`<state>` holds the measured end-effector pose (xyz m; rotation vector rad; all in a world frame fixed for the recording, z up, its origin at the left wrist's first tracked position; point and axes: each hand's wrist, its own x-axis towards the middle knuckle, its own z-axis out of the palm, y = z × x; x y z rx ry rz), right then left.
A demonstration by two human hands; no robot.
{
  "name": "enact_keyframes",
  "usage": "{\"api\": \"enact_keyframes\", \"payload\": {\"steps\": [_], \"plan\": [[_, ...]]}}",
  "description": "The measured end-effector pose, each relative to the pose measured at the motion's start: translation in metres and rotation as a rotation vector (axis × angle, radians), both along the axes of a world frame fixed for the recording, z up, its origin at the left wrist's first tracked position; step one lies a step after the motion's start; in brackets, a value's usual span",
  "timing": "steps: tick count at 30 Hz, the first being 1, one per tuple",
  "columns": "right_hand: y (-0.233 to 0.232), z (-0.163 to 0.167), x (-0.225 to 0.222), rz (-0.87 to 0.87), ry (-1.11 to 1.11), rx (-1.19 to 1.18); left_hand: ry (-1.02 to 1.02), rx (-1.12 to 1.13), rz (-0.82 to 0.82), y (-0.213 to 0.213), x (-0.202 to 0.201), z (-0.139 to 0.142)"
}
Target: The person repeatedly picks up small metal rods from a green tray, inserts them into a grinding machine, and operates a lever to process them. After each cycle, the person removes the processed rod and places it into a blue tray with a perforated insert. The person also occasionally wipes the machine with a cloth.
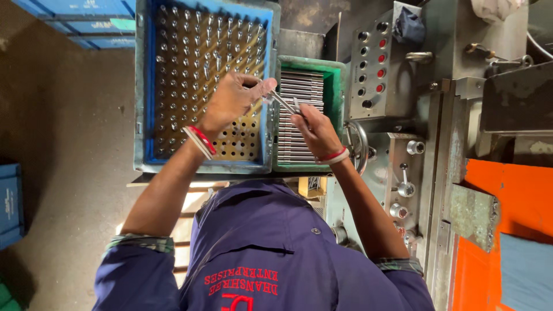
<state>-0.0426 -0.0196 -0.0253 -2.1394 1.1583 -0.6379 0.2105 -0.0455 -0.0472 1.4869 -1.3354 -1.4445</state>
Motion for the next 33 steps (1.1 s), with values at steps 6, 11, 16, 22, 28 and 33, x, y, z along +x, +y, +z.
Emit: {"api": "enact_keyframes", "payload": {"steps": [6, 11, 16, 22, 28, 33], "plan": [[0.034, 0.033, -0.021, -0.194, 0.130, 0.001, 0.903, 0.315, 0.183, -0.011, -0.048, -0.055], [0.056, 0.040, -0.021, -0.291, 0.285, -0.289, 1.072, 0.467, 0.023, -0.010, -0.090, -0.061], [0.078, 0.040, -0.023, -0.279, 0.442, -0.408, 1.011, 0.520, -0.076, -0.008, -0.122, -0.048], [0.096, 0.039, -0.042, -0.376, 0.195, -0.134, 0.789, 0.013, 0.084, 0.008, -0.161, -0.018], [0.105, 0.051, -0.078, -0.403, 0.115, 0.060, 0.256, -0.614, -0.204, 0.025, -0.156, 0.014], [0.109, 0.067, -0.091, -0.263, 0.325, -0.417, 0.319, -0.341, -0.423, 0.022, -0.151, 0.025]]}}
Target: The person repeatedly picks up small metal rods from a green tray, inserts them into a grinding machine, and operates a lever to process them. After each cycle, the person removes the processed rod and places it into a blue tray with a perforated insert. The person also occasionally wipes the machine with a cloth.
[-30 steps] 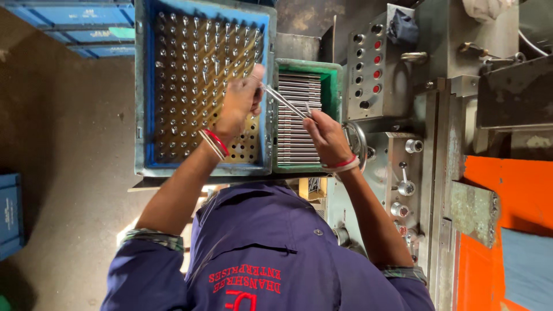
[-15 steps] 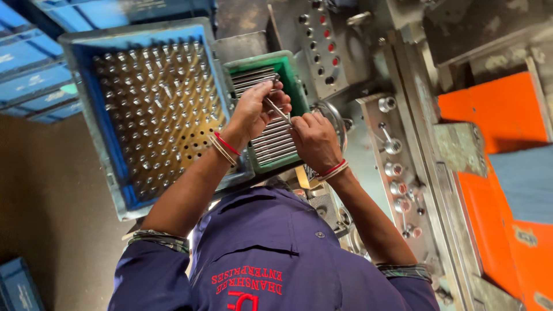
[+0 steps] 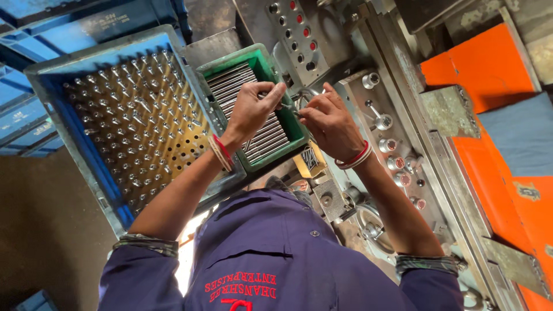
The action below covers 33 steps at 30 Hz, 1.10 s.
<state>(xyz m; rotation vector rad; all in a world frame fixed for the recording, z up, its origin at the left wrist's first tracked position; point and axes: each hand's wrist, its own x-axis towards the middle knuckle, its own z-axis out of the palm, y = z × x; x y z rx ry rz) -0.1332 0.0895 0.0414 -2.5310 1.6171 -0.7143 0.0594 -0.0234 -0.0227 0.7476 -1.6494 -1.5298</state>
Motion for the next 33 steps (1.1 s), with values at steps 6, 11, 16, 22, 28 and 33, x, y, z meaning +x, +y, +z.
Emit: {"api": "enact_keyframes", "payload": {"steps": [6, 11, 16, 22, 28, 33], "plan": [[0.003, 0.008, 0.005, 0.034, 0.312, -0.193, -0.007, 0.498, -0.190, -0.003, -0.002, 0.005], [0.011, 0.003, 0.005, -0.080, -0.520, 0.477, 0.063, 0.378, -0.198, 0.008, -0.008, 0.017], [0.027, -0.011, 0.019, -0.027, -1.281, 0.575, 0.300, -0.075, -0.044, 0.017, -0.020, 0.020], [0.016, -0.027, 0.022, -0.060, -1.381, 0.253, 0.303, -0.092, -0.075, -0.004, -0.043, 0.010], [0.080, -0.082, -0.045, -0.365, -0.886, -0.068, 0.656, 0.927, 0.136, -0.057, 0.007, -0.028], [0.225, -0.173, -0.079, -1.056, -0.610, 0.286, 0.652, 0.997, 0.251, -0.060, 0.095, -0.101]]}}
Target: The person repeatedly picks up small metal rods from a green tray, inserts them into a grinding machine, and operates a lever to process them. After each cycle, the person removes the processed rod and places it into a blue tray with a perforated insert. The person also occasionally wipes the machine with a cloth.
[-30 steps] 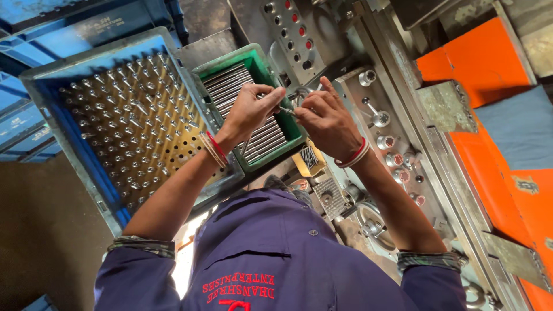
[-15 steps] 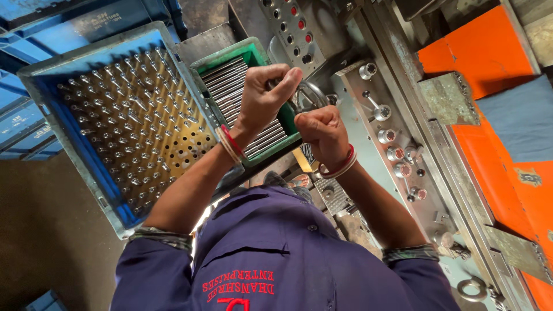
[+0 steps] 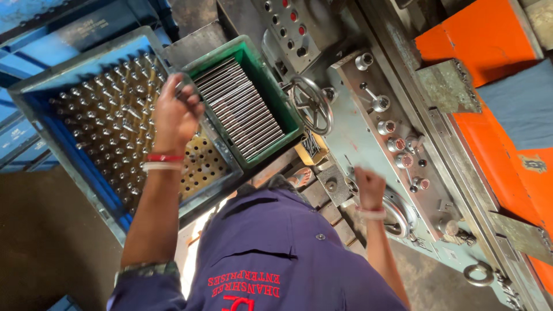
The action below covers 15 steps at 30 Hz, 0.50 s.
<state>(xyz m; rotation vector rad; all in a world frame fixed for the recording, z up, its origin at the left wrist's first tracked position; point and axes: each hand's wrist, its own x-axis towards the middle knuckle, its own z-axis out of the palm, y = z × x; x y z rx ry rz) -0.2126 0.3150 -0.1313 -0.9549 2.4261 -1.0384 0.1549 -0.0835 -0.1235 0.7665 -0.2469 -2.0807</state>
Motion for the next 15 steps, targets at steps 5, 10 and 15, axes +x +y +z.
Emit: {"api": "enact_keyframes", "payload": {"steps": [5, 10, 15], "plan": [[0.138, -0.055, 0.028, -0.103, 0.039, 0.401, -0.193, -0.056, 0.084, 0.007, 0.018, -0.025], [0.210, -0.062, 0.029, -0.132, 0.073, 0.607, -0.209, -0.174, -0.043, -0.002, -0.061, 0.006], [0.262, -0.014, -0.013, -0.337, 0.276, 0.283, -0.119, -0.385, -0.347, 0.013, -0.182, 0.080]]}}
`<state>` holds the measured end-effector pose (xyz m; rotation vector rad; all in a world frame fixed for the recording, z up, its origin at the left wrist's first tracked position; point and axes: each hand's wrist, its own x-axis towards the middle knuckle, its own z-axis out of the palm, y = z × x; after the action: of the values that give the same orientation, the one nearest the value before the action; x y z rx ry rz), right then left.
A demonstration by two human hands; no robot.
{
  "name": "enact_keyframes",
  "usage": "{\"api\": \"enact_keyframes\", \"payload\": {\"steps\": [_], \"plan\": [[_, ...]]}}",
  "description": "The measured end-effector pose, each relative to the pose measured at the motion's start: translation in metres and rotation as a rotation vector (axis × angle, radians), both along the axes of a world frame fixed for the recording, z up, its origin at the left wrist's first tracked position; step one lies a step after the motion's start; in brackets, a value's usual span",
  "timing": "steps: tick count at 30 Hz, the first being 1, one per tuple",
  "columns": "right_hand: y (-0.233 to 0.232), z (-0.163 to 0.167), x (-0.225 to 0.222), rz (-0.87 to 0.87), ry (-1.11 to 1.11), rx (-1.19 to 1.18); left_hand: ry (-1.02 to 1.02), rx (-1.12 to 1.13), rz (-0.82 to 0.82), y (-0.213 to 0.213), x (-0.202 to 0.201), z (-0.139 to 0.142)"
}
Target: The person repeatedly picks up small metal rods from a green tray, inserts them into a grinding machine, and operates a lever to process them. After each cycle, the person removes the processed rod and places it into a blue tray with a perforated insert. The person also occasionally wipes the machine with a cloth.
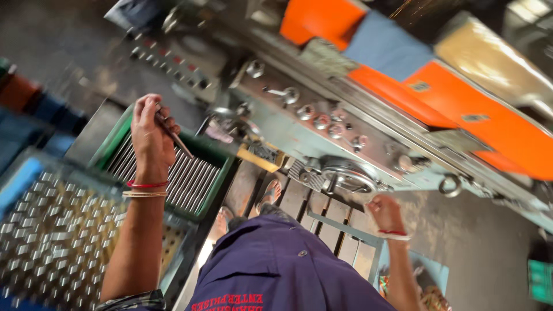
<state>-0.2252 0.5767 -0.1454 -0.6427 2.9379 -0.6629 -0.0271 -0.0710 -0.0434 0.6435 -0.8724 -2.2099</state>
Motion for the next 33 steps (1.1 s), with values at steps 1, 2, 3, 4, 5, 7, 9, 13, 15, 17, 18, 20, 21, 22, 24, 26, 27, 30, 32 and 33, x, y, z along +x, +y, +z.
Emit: {"api": "enact_keyframes", "payload": {"steps": [1, 2, 3, 4, 5, 7, 9, 13, 15, 17, 18, 20, 21, 22, 24, 26, 27, 30, 32, 33], "plan": [[0.010, 0.018, -0.011, -0.020, 0.061, -0.070, 0.022, -0.029, -0.057, 0.006, -0.023, 0.020], [0.021, 0.041, -0.020, -0.053, 0.235, -0.007, 0.042, -0.058, -0.108, 0.012, -0.044, 0.040], [0.032, 0.065, -0.028, -0.080, 0.404, 0.062, 0.101, -0.092, -0.159, 0.019, -0.065, 0.061], [0.038, 0.091, -0.044, -0.139, 0.457, 0.245, 0.159, -0.124, -0.205, 0.026, -0.086, 0.081], [0.048, 0.118, -0.047, -0.171, 0.518, 0.180, 0.217, -0.154, -0.247, 0.034, -0.105, 0.101], [0.060, 0.172, -0.066, -0.268, 0.704, 0.283, 0.257, -0.214, -0.332, 0.048, -0.140, 0.137], [0.070, 0.218, -0.084, -0.360, 0.761, 0.261, 0.290, -0.244, -0.403, 0.061, -0.176, 0.168], [0.097, 0.280, -0.138, -0.329, 0.993, 0.342, 0.297, -0.257, -0.479, 0.090, -0.259, 0.213], [0.118, 0.299, -0.176, -0.319, 0.965, 0.335, 0.386, -0.186, -0.544, 0.107, -0.308, 0.226], [0.140, 0.313, -0.218, -0.317, 0.915, 0.343, 0.431, -0.141, -0.584, 0.126, -0.359, 0.235], [0.149, 0.317, -0.239, -0.310, 0.896, 0.345, 0.430, -0.131, -0.591, 0.138, -0.386, 0.238], [0.165, 0.325, -0.278, -0.300, 0.858, 0.349, 0.379, -0.093, -0.603, 0.161, -0.437, 0.239], [0.171, 0.327, -0.296, -0.298, 0.841, 0.348, 0.331, -0.067, -0.607, 0.172, -0.462, 0.238], [0.176, 0.330, -0.311, -0.294, 0.829, 0.344, 0.282, -0.040, -0.611, 0.184, -0.485, 0.237], [0.184, 0.335, -0.336, -0.295, 0.802, 0.335, 0.226, -0.062, -0.585, 0.207, -0.527, 0.229], [0.190, 0.337, -0.355, -0.295, 0.788, 0.334, 0.156, -0.070, -0.583, 0.231, -0.560, 0.214], [0.193, 0.339, -0.363, -0.296, 0.784, 0.328, 0.115, -0.069, -0.593, 0.241, -0.575, 0.207], [0.200, 0.337, -0.385, -0.297, 0.781, 0.312, -0.040, -0.075, -0.619, 0.266, -0.611, 0.180], [0.205, 0.333, -0.398, -0.296, 0.780, 0.304, -0.108, -0.072, -0.638, 0.277, -0.628, 0.162], [0.206, 0.331, -0.404, -0.297, 0.783, 0.304, -0.118, -0.066, -0.649, 0.281, -0.635, 0.154]]}}
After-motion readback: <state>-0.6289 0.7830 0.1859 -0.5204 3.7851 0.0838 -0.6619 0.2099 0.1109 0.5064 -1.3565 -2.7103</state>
